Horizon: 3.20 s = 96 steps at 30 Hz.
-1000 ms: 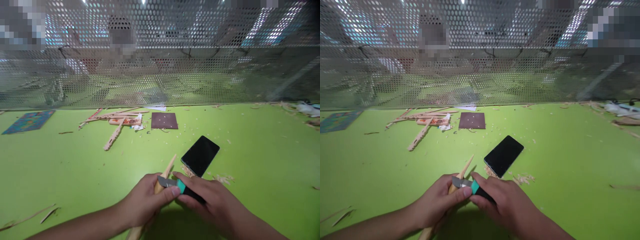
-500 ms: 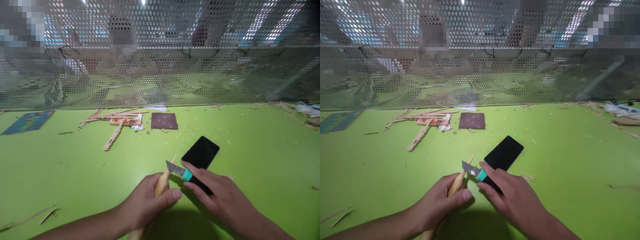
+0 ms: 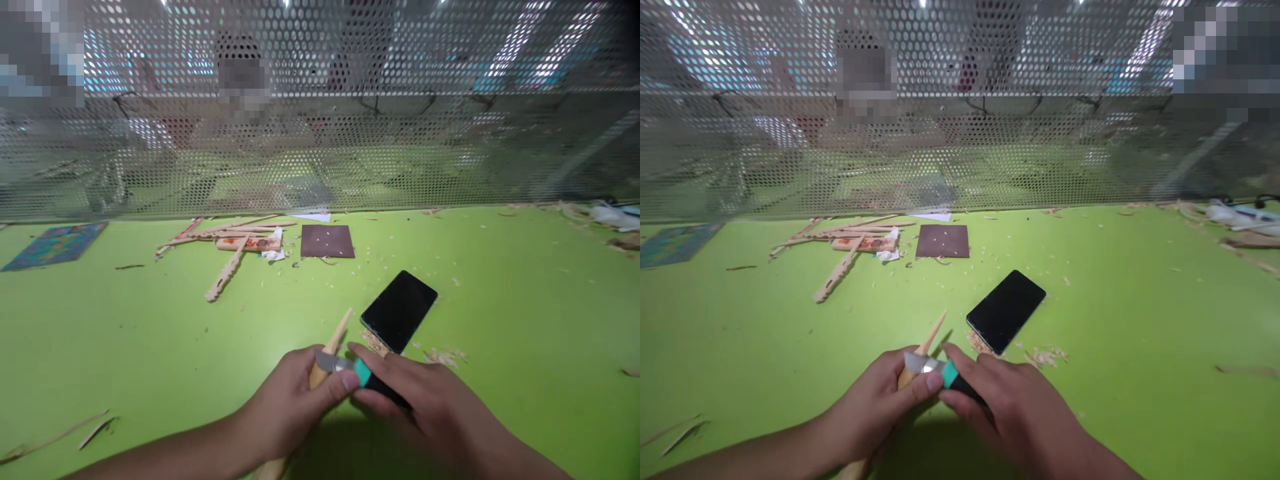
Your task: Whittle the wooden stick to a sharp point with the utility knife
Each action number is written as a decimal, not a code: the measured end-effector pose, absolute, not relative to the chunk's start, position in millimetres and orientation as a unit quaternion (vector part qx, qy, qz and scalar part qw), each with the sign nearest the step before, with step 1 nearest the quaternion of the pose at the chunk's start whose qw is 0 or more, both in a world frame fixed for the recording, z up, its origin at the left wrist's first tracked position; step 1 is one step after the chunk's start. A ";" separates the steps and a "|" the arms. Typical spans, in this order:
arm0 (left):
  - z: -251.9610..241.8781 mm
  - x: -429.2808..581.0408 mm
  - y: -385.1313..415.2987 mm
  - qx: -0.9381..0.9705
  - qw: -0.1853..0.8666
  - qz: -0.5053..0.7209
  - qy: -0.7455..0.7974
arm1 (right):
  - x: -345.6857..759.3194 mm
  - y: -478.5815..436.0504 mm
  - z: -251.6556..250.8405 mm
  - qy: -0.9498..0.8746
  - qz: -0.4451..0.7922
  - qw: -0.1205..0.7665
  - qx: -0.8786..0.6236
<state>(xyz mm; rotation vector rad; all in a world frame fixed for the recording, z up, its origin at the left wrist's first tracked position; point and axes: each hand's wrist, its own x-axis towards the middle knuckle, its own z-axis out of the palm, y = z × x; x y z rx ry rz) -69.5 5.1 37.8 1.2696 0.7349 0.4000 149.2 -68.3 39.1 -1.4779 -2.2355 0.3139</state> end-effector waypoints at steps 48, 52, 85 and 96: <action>46.0 -71.3 12.6 0.547 0.773 0.139 0.290 | 156.5 -61.0 44.6 -0.794 0.230 0.230 -0.513; 49.0 -69.7 12.5 0.559 0.765 0.143 0.286 | 152.2 -63.4 40.1 -0.802 0.189 0.240 -0.513; 37.9 -72.4 6.8 0.575 0.730 0.157 0.334 | 160.1 -56.2 46.8 -0.800 0.003 0.217 -0.559; 43.4 -69.6 10.7 0.579 0.738 0.154 0.309 | 155.2 -56.6 38.7 -0.824 0.072 0.189 -0.529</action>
